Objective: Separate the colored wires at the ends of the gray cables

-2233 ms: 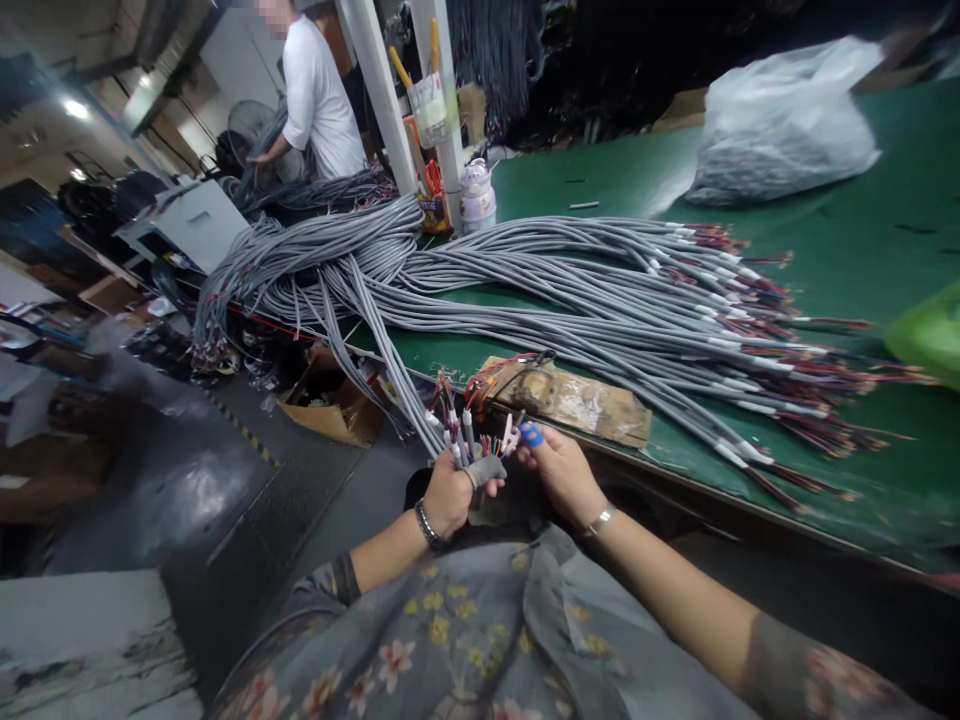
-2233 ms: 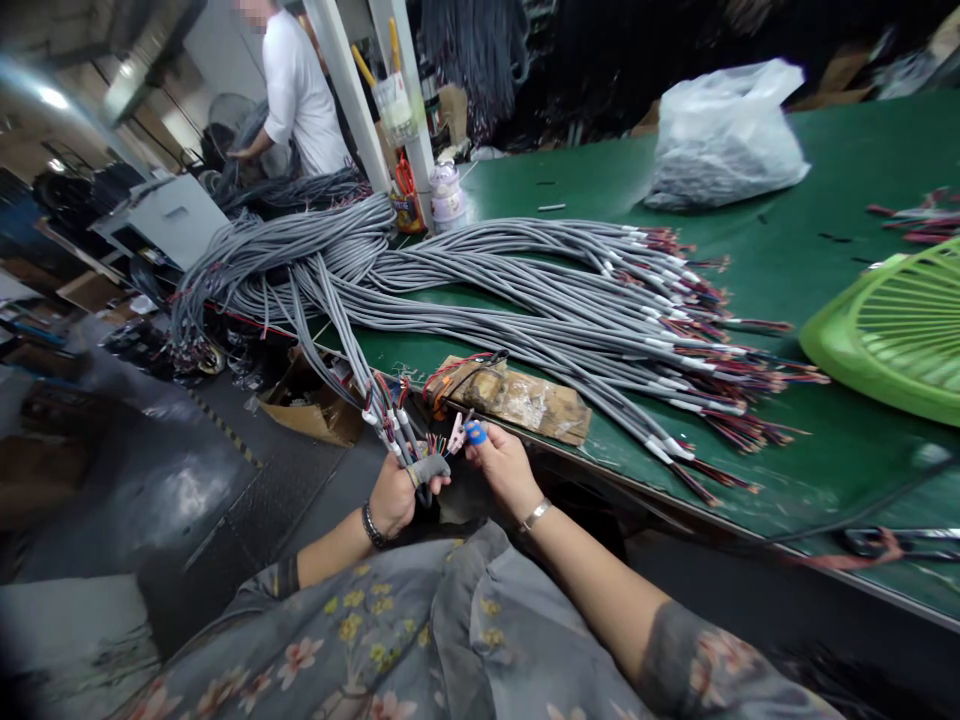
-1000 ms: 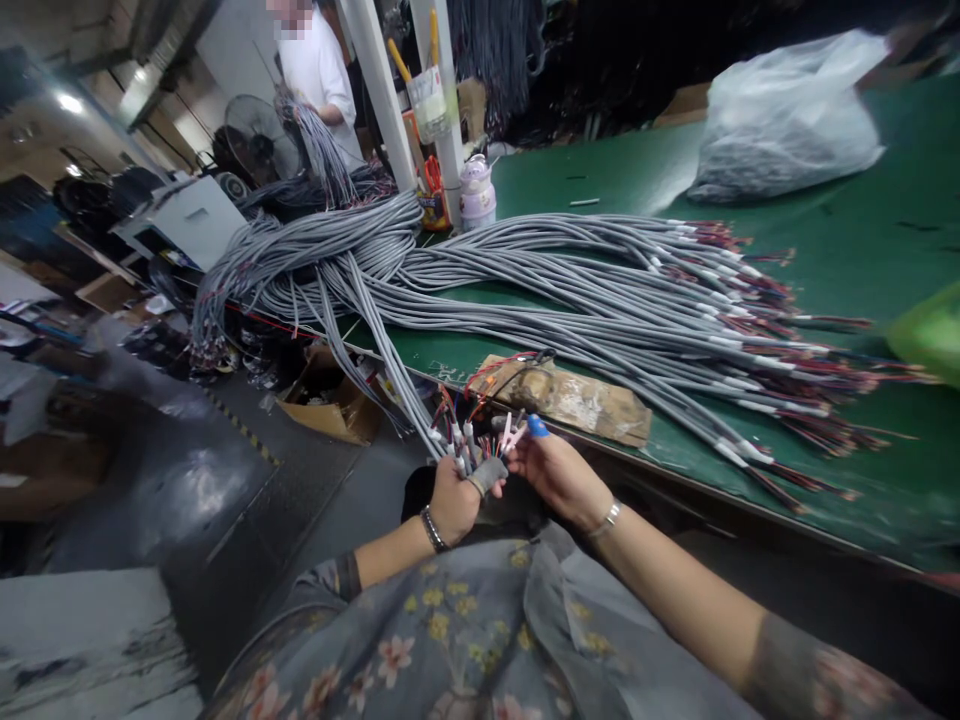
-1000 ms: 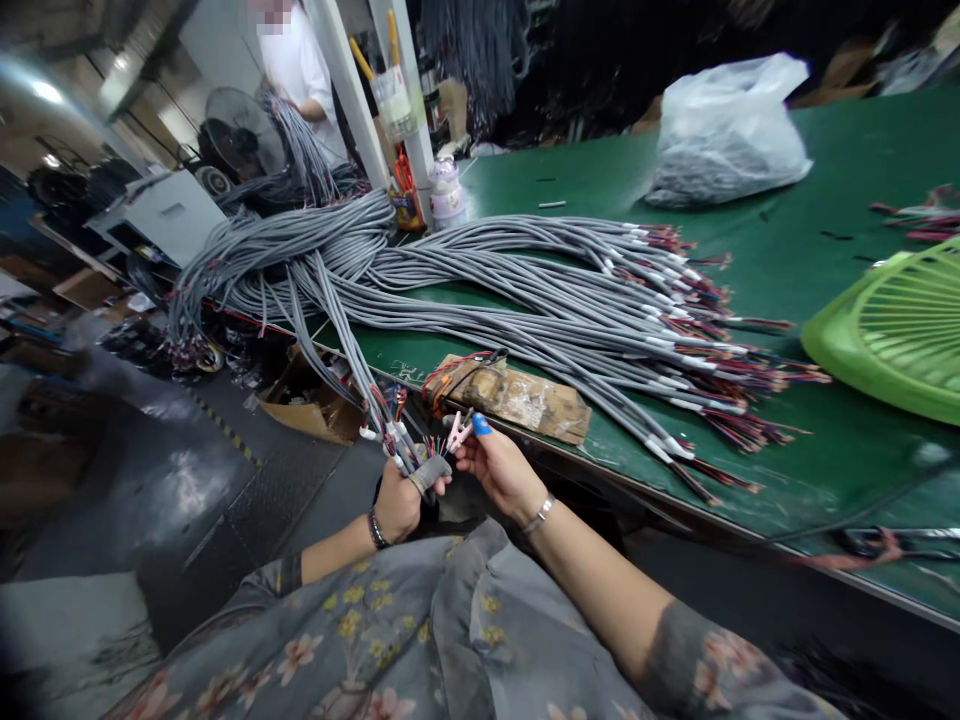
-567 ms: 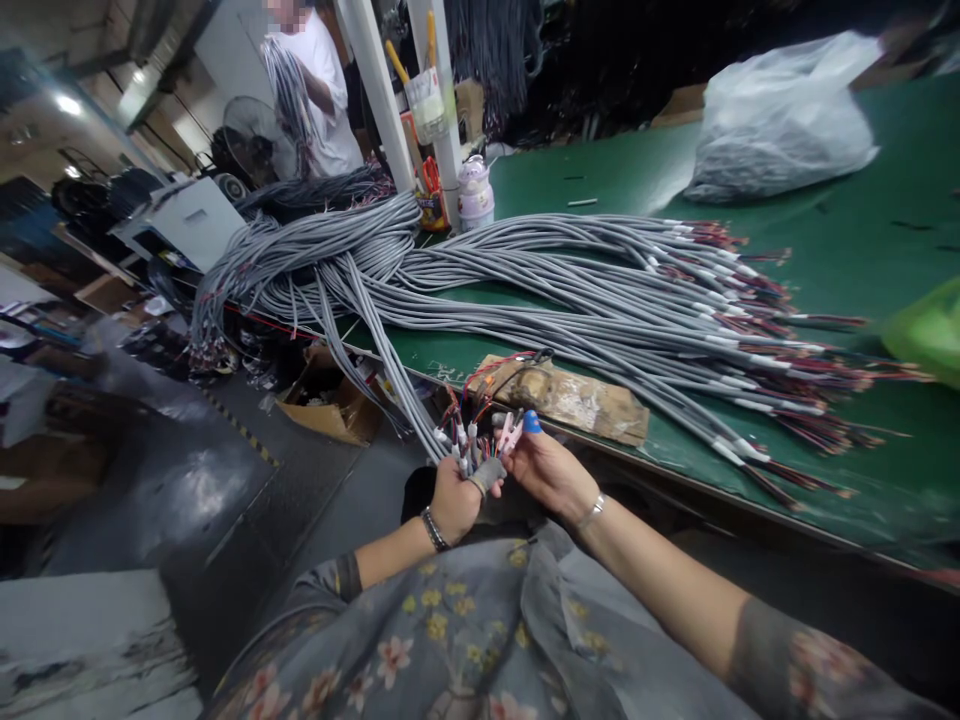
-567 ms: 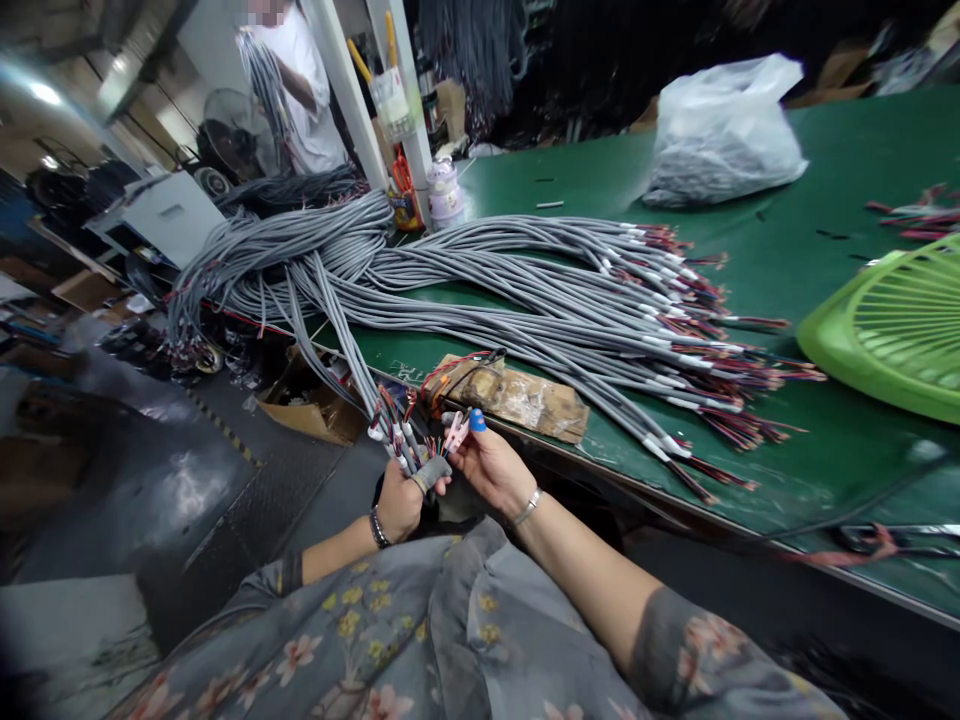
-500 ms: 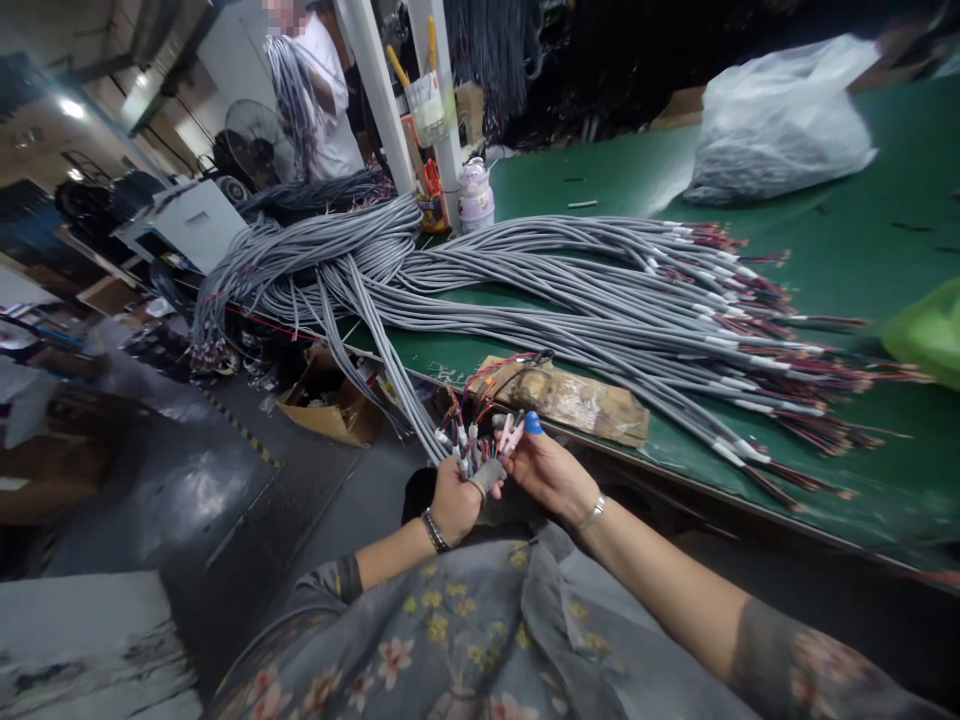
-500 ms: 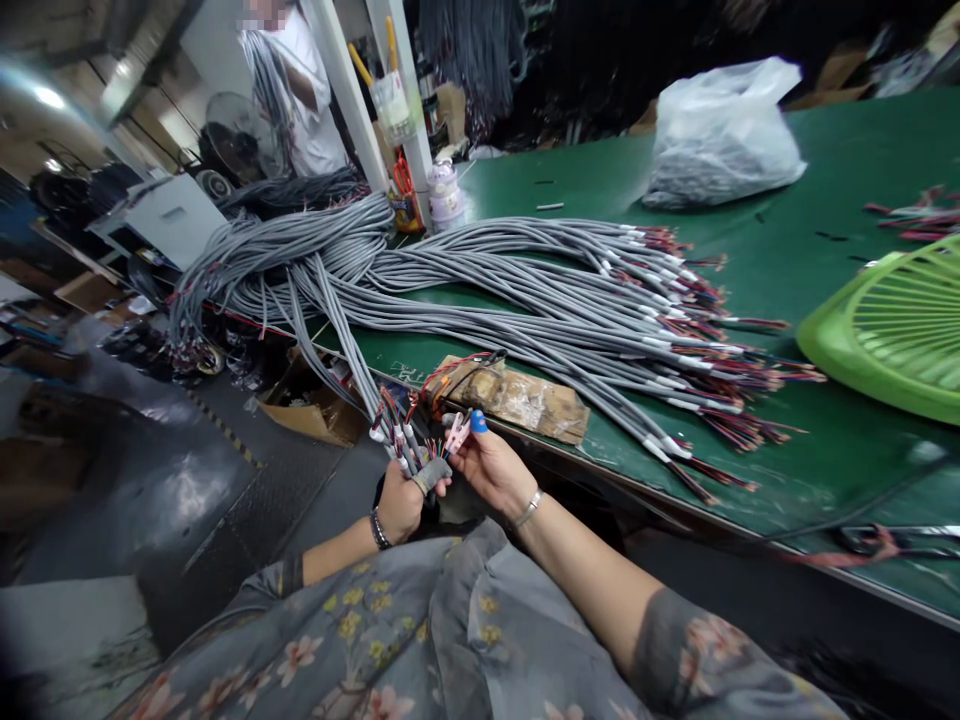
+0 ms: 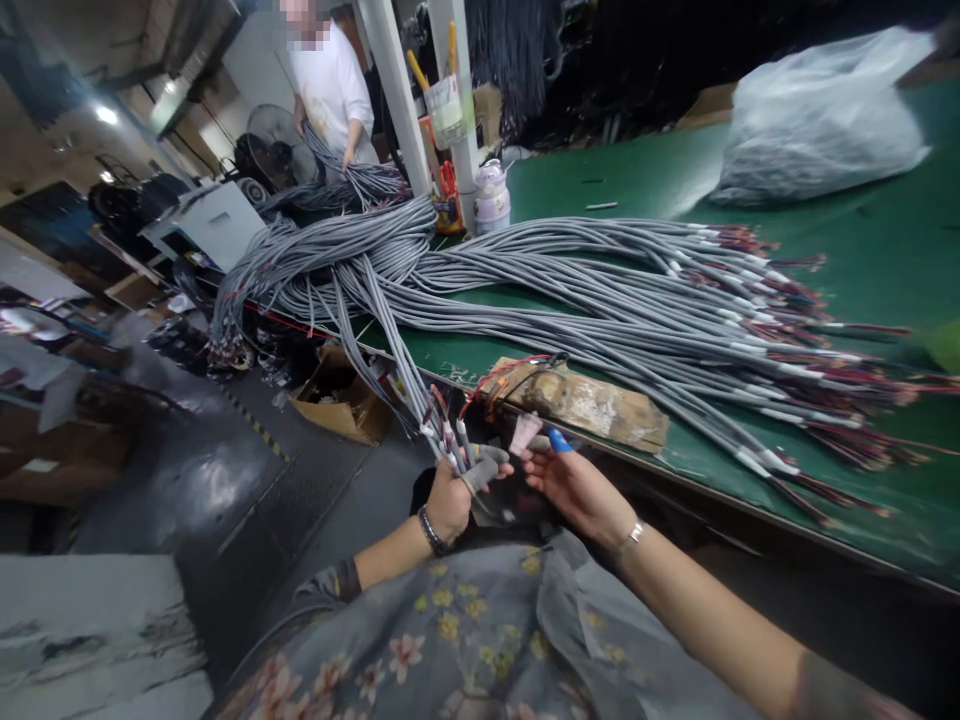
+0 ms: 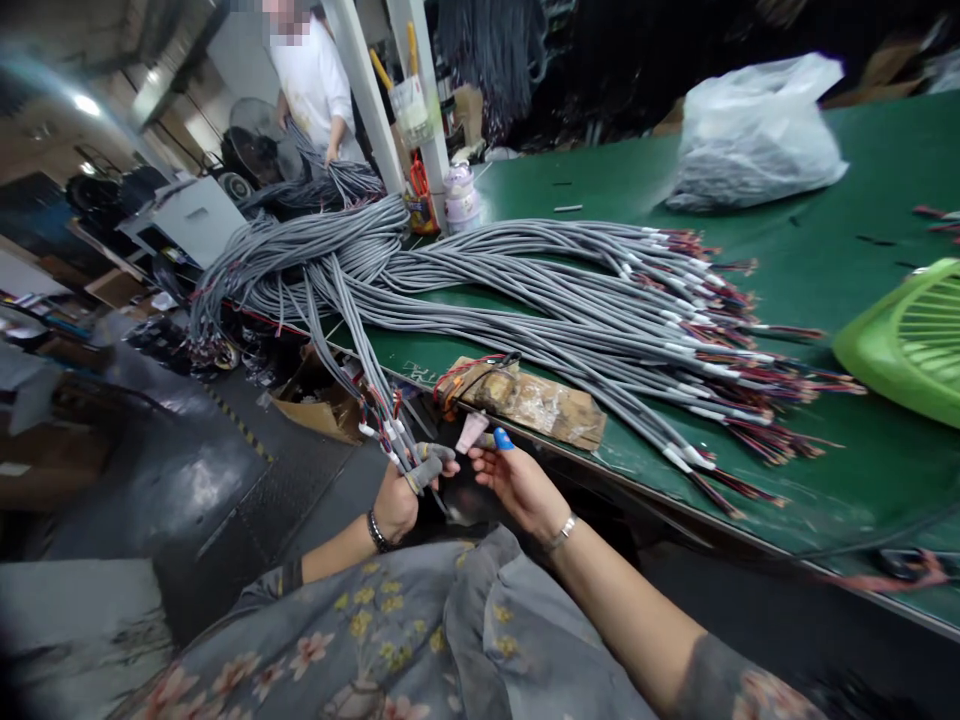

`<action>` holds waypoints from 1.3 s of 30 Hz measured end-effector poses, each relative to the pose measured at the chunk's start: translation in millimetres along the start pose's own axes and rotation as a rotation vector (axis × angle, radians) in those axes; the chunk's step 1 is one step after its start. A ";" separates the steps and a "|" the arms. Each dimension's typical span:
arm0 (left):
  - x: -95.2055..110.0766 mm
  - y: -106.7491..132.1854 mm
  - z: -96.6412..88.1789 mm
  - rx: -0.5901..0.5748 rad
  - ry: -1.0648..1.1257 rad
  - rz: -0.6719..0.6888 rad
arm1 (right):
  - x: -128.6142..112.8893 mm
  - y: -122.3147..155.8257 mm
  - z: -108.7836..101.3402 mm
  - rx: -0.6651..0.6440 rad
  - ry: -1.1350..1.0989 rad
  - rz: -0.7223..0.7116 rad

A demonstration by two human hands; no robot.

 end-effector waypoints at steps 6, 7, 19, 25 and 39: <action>-0.4 -10.5 -3.5 0.023 0.186 -0.110 | -21.3 16.0 -7.3 0.028 0.243 -0.176; 0.9 -11.8 -3.5 0.018 0.213 -0.124 | -23.7 20.2 -2.5 0.002 0.308 -0.204; 21.3 -5.4 0.7 -0.053 0.263 -0.100 | -5.0 22.3 52.3 -0.237 0.897 -0.580; 34.7 2.4 -1.7 -0.093 0.277 -0.076 | -2.1 21.1 77.7 -0.400 0.995 -0.768; 28.7 12.0 -25.1 -0.002 0.226 -0.072 | -2.0 22.9 75.2 -0.354 1.114 -0.843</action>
Point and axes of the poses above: each hand's wrist, its own y-axis away from the middle knuckle, its own z-axis out of the palm, x = y × z, the point moved 8 cm from there along -y, towards the middle knuckle, and after that the axes turned 11 degrees about x, right-handed, at the moved point
